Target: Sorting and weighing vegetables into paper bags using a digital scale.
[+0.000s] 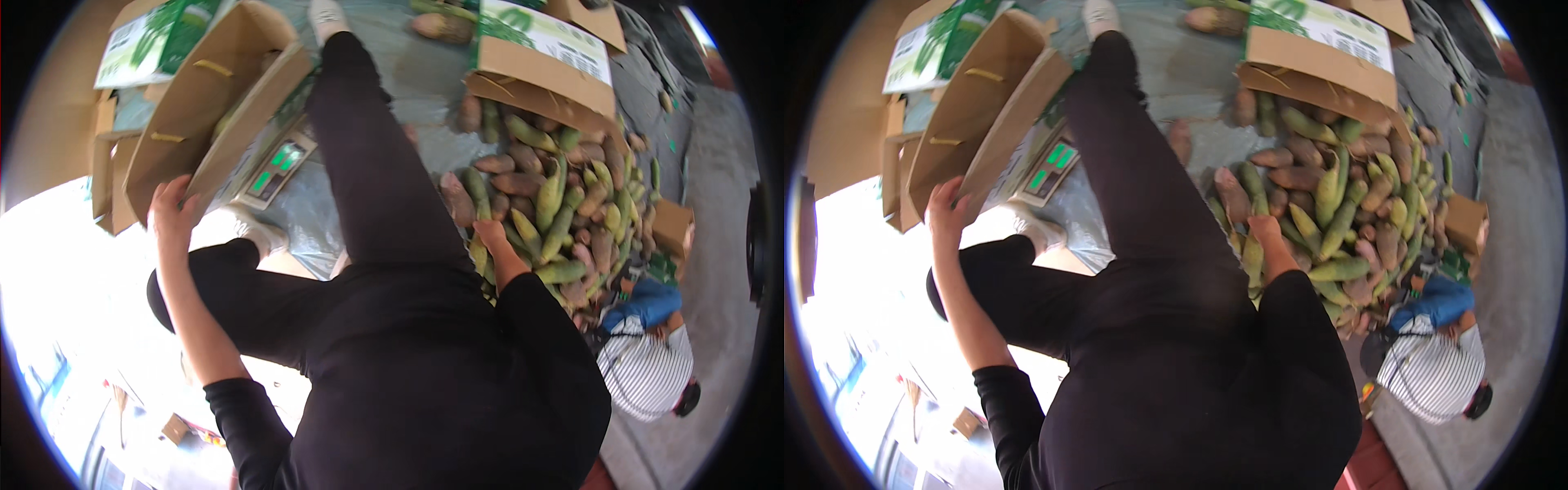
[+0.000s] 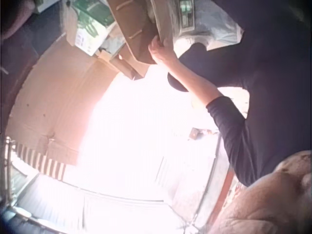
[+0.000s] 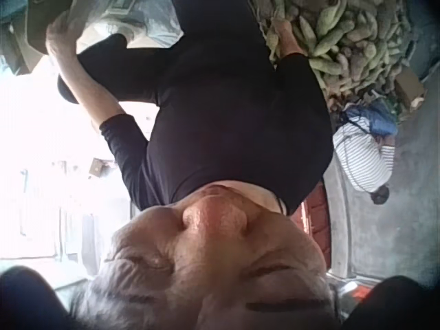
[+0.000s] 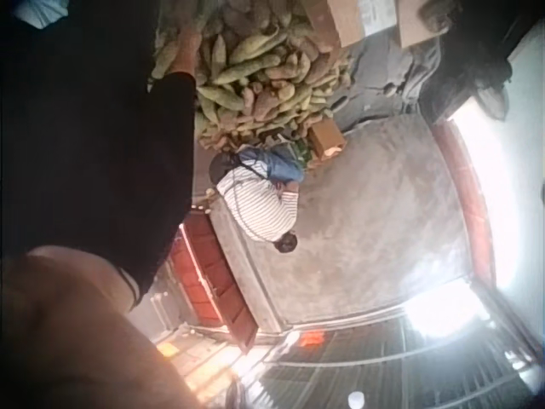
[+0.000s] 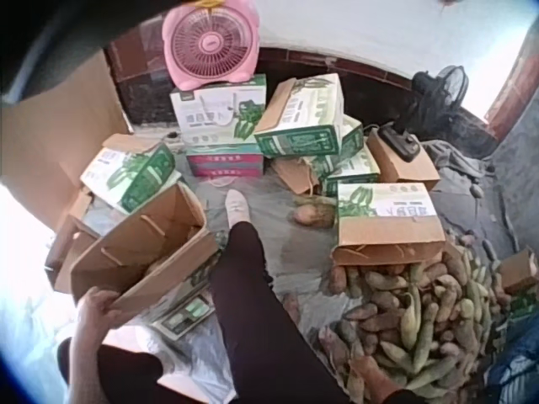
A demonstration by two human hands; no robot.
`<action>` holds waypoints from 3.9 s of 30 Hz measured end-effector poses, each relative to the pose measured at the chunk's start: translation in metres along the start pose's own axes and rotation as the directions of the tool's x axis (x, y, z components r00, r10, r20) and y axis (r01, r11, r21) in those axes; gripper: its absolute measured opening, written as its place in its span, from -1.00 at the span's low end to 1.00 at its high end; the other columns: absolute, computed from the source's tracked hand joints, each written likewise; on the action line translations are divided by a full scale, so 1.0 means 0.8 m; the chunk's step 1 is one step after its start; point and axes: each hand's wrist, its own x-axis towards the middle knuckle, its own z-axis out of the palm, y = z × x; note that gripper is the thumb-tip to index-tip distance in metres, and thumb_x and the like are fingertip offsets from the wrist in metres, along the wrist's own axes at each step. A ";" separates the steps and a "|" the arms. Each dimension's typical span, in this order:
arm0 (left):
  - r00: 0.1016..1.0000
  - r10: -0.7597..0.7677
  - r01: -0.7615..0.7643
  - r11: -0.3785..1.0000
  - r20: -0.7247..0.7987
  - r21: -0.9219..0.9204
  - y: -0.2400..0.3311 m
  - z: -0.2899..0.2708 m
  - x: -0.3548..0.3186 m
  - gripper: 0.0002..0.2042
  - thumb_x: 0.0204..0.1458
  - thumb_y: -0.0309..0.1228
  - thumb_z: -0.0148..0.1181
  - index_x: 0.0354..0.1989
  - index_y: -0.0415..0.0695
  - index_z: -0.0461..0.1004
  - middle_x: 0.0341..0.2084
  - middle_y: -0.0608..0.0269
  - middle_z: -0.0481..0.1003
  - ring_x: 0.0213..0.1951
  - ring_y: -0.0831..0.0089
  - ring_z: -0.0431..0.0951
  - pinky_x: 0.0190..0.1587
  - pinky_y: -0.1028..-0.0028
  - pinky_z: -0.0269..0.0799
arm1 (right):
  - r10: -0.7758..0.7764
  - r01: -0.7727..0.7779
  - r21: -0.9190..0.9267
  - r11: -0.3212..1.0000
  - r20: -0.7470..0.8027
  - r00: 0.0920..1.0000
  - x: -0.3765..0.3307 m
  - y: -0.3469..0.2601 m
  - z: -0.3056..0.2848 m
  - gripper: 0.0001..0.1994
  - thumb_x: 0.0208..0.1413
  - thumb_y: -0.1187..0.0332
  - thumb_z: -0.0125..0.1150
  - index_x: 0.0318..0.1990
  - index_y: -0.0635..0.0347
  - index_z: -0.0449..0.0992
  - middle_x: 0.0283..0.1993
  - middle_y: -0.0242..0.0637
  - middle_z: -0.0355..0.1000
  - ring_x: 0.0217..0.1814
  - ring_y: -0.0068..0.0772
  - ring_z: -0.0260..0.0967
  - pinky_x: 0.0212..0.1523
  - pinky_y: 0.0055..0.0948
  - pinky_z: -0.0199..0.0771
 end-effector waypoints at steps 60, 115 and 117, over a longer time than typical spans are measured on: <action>0.997 -0.070 0.067 0.996 0.040 0.060 0.001 -0.003 -0.013 -0.78 -0.13 -0.43 0.23 -0.25 -0.13 0.56 -0.37 0.05 0.43 -0.22 0.06 0.47 -0.15 0.19 0.38 | -0.304 0.629 0.753 0.190 -0.565 0.767 -0.002 -0.408 -0.400 -0.79 0.16 0.37 0.11 -0.07 0.15 0.45 -0.11 -0.34 0.47 -0.07 -0.52 0.37 -0.12 -0.49 0.38; 0.992 -0.122 0.121 0.991 -0.017 -0.055 0.022 -0.002 -0.007 -0.67 -0.21 -0.41 0.31 -0.17 -0.14 0.55 -0.39 0.12 0.46 -0.26 0.18 0.50 -0.16 0.30 0.37 | 0.379 0.121 0.586 0.801 -0.654 0.654 0.017 0.098 -0.166 -0.86 0.05 0.46 0.01 -0.38 0.28 0.52 -0.38 -0.23 0.48 -0.31 -0.29 0.39 -0.24 -0.35 0.35; 0.994 -0.107 0.106 0.991 -0.008 -0.076 0.016 0.002 -0.007 -0.68 -0.21 -0.42 0.31 -0.19 -0.15 0.56 -0.38 0.10 0.46 -0.25 0.16 0.49 -0.17 0.30 0.36 | 0.367 0.231 0.684 0.692 -0.609 0.703 0.017 0.086 -0.185 -0.85 0.06 0.46 -0.01 -0.39 0.27 0.52 -0.37 -0.28 0.47 -0.31 -0.37 0.37 -0.25 -0.41 0.34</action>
